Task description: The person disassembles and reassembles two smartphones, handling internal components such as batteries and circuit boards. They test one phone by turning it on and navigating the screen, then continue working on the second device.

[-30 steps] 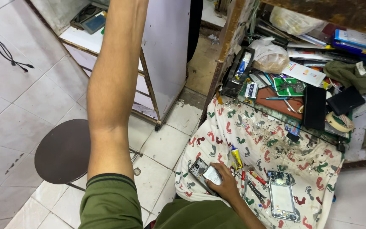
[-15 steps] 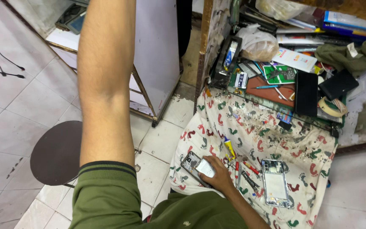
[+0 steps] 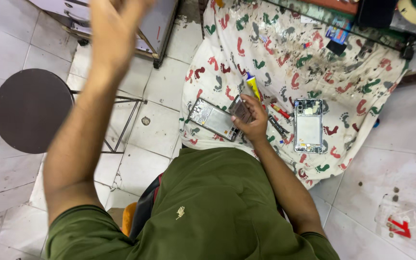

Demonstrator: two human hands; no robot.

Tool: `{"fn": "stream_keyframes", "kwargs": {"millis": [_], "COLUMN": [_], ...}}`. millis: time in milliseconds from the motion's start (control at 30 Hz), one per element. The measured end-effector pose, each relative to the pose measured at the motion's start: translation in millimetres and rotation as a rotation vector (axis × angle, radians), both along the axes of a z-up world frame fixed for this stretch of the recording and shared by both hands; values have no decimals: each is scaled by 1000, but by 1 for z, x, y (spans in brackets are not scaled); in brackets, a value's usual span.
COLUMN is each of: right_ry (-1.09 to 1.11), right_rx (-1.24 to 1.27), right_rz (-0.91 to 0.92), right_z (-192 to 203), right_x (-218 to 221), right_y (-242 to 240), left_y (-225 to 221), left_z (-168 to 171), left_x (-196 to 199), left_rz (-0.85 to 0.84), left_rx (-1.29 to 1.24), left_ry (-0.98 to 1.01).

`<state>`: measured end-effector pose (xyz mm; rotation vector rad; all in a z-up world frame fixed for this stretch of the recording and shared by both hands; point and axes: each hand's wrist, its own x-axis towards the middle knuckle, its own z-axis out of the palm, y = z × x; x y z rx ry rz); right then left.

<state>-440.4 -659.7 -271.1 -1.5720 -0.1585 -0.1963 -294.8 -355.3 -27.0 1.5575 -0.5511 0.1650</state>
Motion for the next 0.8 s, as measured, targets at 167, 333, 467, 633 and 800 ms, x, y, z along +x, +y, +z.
{"fn": "stream_keyframes", "kwargs": {"millis": [167,333,467,633,800], "right_ry": [89,316,446,418,313], "right_rx": [338,890,1075,984,729], "right_rz": [80,323,360,294,204], "right_z": [12,41,51,55,74], "right_x": [-13,-37,-61,-70,-81], "right_y": [-14,-21,-21,-20,-37], "left_y": [-29,-32,-45,-49,-42], "left_z": [-108,-184,-206,-219,-226], "left_x": [-85,-125,-132,-132,-129], "left_rz": [107,288,269,195,179], "left_rx": [531,648,710,508,401], "left_ry": [158,196,413,649,532]}}
